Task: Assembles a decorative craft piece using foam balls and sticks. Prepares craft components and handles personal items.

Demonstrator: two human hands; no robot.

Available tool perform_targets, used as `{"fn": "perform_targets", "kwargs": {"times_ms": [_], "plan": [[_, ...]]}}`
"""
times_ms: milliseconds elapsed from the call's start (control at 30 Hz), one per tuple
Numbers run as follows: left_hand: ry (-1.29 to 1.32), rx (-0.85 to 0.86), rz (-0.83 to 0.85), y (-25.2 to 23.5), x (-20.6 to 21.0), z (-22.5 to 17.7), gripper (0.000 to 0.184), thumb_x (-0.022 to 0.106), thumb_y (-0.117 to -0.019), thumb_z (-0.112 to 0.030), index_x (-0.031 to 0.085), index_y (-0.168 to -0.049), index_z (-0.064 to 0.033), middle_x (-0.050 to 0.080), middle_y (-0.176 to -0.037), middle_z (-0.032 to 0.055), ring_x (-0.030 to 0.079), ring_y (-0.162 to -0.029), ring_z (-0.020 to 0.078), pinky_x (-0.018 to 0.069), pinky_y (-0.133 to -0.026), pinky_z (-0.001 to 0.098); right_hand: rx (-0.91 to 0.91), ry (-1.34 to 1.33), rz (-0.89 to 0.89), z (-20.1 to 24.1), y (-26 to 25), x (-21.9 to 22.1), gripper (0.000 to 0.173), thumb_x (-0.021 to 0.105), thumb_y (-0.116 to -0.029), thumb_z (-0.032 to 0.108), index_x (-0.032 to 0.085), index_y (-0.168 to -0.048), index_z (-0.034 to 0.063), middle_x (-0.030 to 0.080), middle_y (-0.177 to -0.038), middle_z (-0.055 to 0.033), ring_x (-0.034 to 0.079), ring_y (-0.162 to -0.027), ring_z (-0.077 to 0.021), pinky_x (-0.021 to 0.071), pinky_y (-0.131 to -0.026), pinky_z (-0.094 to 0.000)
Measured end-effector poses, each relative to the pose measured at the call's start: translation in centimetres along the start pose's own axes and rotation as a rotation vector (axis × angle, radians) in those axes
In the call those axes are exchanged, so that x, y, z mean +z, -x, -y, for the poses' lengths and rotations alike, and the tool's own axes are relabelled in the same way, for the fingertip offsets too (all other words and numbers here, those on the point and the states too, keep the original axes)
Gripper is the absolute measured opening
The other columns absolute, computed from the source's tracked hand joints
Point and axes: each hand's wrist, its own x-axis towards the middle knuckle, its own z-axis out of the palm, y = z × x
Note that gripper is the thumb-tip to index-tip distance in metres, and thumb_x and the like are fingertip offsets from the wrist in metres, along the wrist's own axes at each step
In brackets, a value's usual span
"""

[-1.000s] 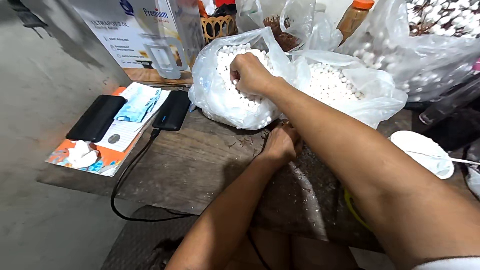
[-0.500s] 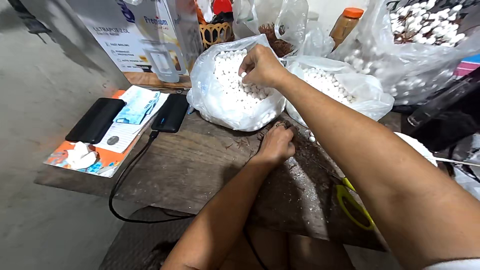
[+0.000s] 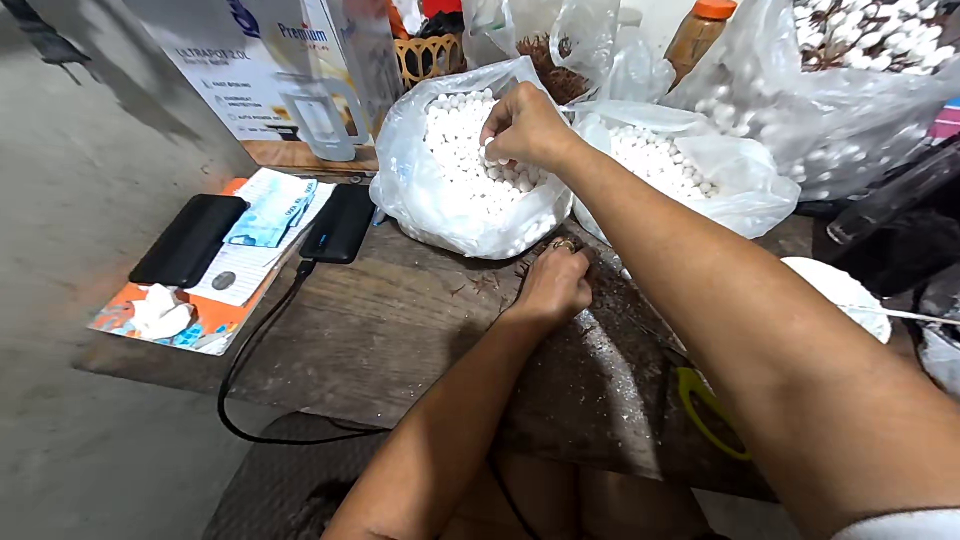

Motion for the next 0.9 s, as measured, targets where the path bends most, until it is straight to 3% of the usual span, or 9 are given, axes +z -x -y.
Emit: {"fn": "perform_targets", "kwargs": {"times_ms": [300, 433, 500, 600, 733, 900], "plan": [[0.004, 0.039, -0.044, 0.0, 0.6, 0.7, 0.021, 0.063, -0.0904, 0.001, 0.074, -0.107, 0.0075, 0.07, -0.112, 0.0264, 0.066, -0.113, 0.0409, 0.0506, -0.099, 0.052, 0.055, -0.105, -0.033, 0.1, 0.6, -1.0, 0.011, 0.073, -0.0848, -0.002, 0.071, -0.096, -0.0016, 0.068, -0.089, -0.01, 0.064, -0.072, -0.0137, 0.0565, -0.07, -0.0325], [-0.006, -0.035, -0.143, 0.2, 0.2, 0.7, 0.025, 0.06, -0.0975, -0.005, 0.072, -0.117, 0.0063, 0.07, -0.114, 0.0267, 0.068, -0.109, 0.0418, 0.0526, -0.095, 0.0551, -0.064, -0.259, -0.094, 0.0, 5.7, -4.1, 0.012, 0.072, -0.0834, -0.003, 0.069, -0.094, 0.0005, 0.067, -0.083, -0.0028, 0.065, -0.066, -0.007, 0.059, -0.066, -0.0264], [-0.009, -0.104, -0.209, 0.0, 0.1, 0.7, 0.026, 0.056, -0.0981, -0.002, 0.071, -0.117, 0.0079, 0.07, -0.11, 0.0294, 0.068, -0.105, 0.0438, 0.0527, -0.094, 0.0559, -0.07, -0.167, -0.102, -1.6, 9.3, -5.2, 0.012, 0.075, -0.0824, -0.001, 0.069, -0.094, -0.0002, 0.066, -0.081, -0.0037, 0.064, -0.065, -0.0084, 0.0596, -0.065, -0.0292], [-0.043, -0.177, -0.191, -0.1, 0.0, 0.6, 0.028, 0.052, -0.0978, 0.003, 0.07, -0.119, 0.0089, 0.07, -0.107, 0.0305, 0.068, -0.104, 0.0452, 0.0512, -0.095, 0.0565, 0.077, -0.012, -0.01, -5.5, 12.6, -3.8, 0.011, 0.075, -0.0838, -0.002, 0.071, -0.093, -0.0032, 0.065, -0.079, -0.0102, 0.062, -0.067, -0.0169, 0.0555, -0.067, -0.0397], [-0.065, -0.197, -0.136, -0.2, -0.5, 0.7, 0.028, 0.051, -0.0983, 0.004, 0.068, -0.12, 0.0089, 0.069, -0.108, 0.0303, 0.067, -0.105, 0.0462, 0.0489, -0.096, 0.0579, 0.082, 0.2, 0.037, -8.5, 13.0, -0.4, 0.004, 0.072, -0.0862, -0.002, 0.071, -0.09, -0.0041, 0.068, -0.083, -0.0177, 0.066, -0.08, -0.0305, 0.0514, -0.076, -0.0512], [-0.064, -0.164, -0.11, -0.2, -1.2, 1.0, 0.029, 0.049, -0.0991, 0.005, 0.068, -0.121, 0.0094, 0.07, -0.109, 0.0299, 0.067, -0.107, 0.0455, 0.0484, -0.098, 0.0574, 0.137, 0.252, 0.104, -8.6, 12.5, 0.6, 0.01, 0.071, -0.0915, 0.004, 0.073, -0.098, -0.0041, 0.071, -0.095, -0.0212, 0.068, -0.093, -0.0361, 0.051, -0.087, -0.0548]]}}
